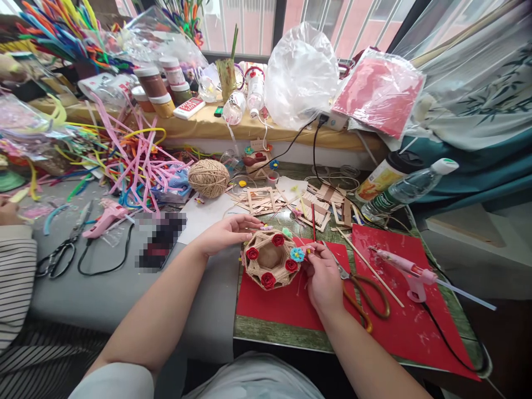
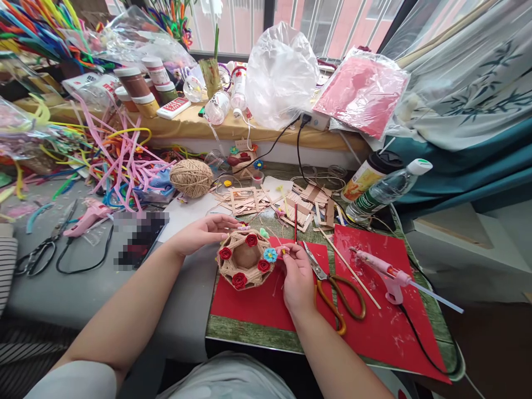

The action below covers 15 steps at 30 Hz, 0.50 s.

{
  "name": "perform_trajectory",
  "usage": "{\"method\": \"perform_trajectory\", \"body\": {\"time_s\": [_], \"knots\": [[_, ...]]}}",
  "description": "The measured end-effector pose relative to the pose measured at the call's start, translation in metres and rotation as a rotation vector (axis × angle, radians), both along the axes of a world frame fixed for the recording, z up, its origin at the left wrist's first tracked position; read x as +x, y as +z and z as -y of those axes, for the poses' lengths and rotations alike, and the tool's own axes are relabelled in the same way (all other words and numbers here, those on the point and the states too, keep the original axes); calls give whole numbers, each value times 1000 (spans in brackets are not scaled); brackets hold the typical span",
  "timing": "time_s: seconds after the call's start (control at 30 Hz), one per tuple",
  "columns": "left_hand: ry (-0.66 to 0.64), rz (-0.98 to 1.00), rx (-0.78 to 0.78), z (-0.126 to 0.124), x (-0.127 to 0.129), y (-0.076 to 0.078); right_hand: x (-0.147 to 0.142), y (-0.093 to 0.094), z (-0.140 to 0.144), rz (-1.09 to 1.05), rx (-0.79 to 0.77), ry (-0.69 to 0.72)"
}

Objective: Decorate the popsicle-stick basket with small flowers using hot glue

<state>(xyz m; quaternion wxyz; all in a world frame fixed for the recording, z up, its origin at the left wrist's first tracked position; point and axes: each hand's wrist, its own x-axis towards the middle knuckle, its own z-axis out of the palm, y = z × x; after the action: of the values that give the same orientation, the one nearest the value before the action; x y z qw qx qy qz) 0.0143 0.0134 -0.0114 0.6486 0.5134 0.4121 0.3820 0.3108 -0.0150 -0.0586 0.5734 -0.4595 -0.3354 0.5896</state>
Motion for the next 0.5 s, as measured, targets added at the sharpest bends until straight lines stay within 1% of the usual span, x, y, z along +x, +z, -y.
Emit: {"method": "perform_trajectory", "body": {"time_s": [0.17,0.4,0.5], "knots": [[13,-7,-11,1,2,1,-1,0,0,17,-12,-33],[-55,29,-14,4,2,5,-1,-1,-2,46,-10,-31],[-23,-19,-22,2,4,2,-2,1,-1,36,-17,-9]]}}
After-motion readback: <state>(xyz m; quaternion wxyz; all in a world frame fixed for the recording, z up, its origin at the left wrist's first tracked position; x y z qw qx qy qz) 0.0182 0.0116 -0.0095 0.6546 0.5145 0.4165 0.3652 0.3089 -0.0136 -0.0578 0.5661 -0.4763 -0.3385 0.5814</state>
